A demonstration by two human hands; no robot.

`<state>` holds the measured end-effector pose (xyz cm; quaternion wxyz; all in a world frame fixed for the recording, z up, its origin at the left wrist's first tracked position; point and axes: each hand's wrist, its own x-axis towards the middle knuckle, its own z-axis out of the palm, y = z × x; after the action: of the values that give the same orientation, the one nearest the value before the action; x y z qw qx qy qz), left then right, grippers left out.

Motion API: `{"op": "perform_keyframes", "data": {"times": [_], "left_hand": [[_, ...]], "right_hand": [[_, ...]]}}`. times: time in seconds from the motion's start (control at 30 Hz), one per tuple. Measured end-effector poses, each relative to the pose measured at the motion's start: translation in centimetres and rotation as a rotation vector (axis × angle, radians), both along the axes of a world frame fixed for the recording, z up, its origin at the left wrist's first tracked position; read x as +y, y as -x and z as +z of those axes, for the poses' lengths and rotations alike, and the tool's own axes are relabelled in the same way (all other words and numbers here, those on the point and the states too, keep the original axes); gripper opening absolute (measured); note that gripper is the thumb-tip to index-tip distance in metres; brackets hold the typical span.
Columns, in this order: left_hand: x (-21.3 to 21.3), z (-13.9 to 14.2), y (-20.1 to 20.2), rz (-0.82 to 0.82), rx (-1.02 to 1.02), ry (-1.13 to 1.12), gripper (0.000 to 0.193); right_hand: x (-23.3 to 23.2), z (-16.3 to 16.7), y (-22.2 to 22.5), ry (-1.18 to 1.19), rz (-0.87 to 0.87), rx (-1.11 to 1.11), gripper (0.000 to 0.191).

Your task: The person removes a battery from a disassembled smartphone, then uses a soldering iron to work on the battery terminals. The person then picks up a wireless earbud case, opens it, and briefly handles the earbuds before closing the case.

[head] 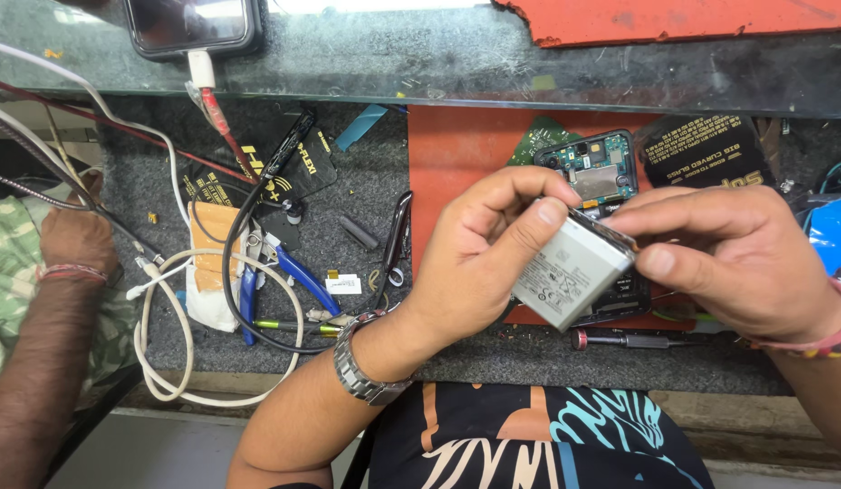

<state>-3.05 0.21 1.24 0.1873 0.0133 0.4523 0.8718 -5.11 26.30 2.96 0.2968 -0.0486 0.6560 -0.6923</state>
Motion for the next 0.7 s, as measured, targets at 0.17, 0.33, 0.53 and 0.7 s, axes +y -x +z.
{"op": "perform_keyframes", "data": {"times": [0.17, 0.33, 0.53, 0.7], "left_hand": [[-0.1, -0.1, 0.0, -0.069, 0.002, -0.067, 0.021], [0.0, -0.3, -0.1, -0.072, 0.007, -0.075, 0.020], [0.0, -0.3, -0.1, -0.065, 0.033, -0.020, 0.019], [0.4, 0.1, 0.1, 0.044, 0.050, 0.041, 0.016]], "right_hand": [[1.2, -1.3, 0.6, 0.089, 0.078, -0.038, 0.027], [1.3, -1.6, 0.3, 0.006, 0.044, -0.053, 0.025], [0.6, -1.5, 0.3, 0.040, 0.024, -0.135, 0.025], [-0.9, -0.3, -0.3, -0.119, -0.123, 0.024, 0.021]]}}
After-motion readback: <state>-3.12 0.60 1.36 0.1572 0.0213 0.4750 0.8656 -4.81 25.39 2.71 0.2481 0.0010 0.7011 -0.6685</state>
